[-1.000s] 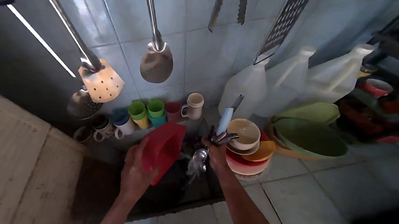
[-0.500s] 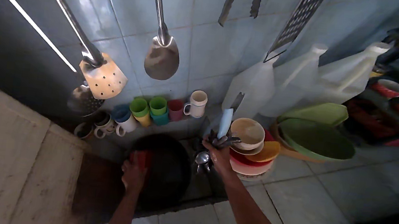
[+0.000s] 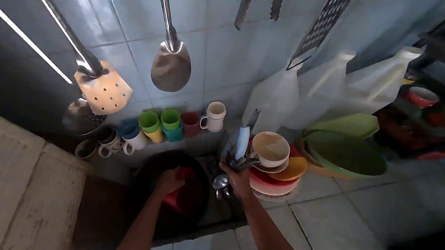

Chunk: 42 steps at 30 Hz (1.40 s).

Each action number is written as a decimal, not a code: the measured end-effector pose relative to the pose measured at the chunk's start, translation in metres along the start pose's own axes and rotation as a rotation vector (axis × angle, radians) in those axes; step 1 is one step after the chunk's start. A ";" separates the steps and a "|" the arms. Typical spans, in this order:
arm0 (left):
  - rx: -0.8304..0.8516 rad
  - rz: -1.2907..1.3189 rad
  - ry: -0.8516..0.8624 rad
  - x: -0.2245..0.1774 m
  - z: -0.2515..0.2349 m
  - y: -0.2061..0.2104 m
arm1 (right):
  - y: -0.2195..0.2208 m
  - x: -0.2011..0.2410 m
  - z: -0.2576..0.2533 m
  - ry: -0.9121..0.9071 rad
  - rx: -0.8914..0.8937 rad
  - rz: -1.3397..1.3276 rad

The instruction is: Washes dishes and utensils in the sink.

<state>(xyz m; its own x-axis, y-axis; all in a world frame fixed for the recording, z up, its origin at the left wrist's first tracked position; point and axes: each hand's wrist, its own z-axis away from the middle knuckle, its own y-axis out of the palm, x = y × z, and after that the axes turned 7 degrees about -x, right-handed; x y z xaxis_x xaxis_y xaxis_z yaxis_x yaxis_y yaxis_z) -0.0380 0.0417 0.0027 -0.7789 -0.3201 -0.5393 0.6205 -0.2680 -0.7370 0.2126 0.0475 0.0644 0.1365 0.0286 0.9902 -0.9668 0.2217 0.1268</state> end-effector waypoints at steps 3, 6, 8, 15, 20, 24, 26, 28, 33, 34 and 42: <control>-0.097 0.399 -0.138 0.062 0.021 0.002 | -0.004 -0.003 0.001 -0.003 0.021 0.008; -0.152 0.651 -0.340 0.095 0.051 -0.008 | -0.007 -0.005 0.001 -0.001 0.041 0.016; -0.202 0.706 -0.320 0.097 0.070 -0.023 | -0.009 -0.008 0.001 0.017 0.054 0.025; -0.447 0.618 0.009 0.007 0.125 -0.112 | -0.013 -0.016 -0.001 0.077 0.170 0.045; -0.651 0.478 0.325 -0.075 0.142 -0.129 | -0.009 -0.019 -0.002 0.086 0.169 0.010; -0.819 0.344 0.538 -0.132 0.151 -0.115 | -0.001 -0.015 -0.006 0.154 0.094 0.023; -0.872 0.274 0.604 -0.148 0.152 -0.108 | 0.002 -0.016 -0.010 0.152 0.086 -0.004; -0.913 0.208 0.643 -0.154 0.150 -0.104 | 0.004 -0.015 -0.012 0.137 0.090 -0.019; -0.924 0.125 0.497 -0.115 0.125 -0.084 | 0.004 -0.005 -0.015 0.147 0.112 0.013; -0.887 0.110 0.437 -0.102 0.120 -0.078 | 0.005 -0.001 -0.014 0.158 0.120 0.021; -0.540 0.783 0.027 0.008 0.095 0.001 | 0.017 0.028 -0.007 0.087 0.192 -0.127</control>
<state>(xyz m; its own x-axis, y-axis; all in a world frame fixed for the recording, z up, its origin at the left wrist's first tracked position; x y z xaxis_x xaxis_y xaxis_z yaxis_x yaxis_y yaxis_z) -0.0349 -0.0476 0.0368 -0.1656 -0.2079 -0.9640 0.8464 0.4718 -0.2471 0.2014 0.0592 0.0941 0.2695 0.0980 0.9580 -0.9629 0.0394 0.2669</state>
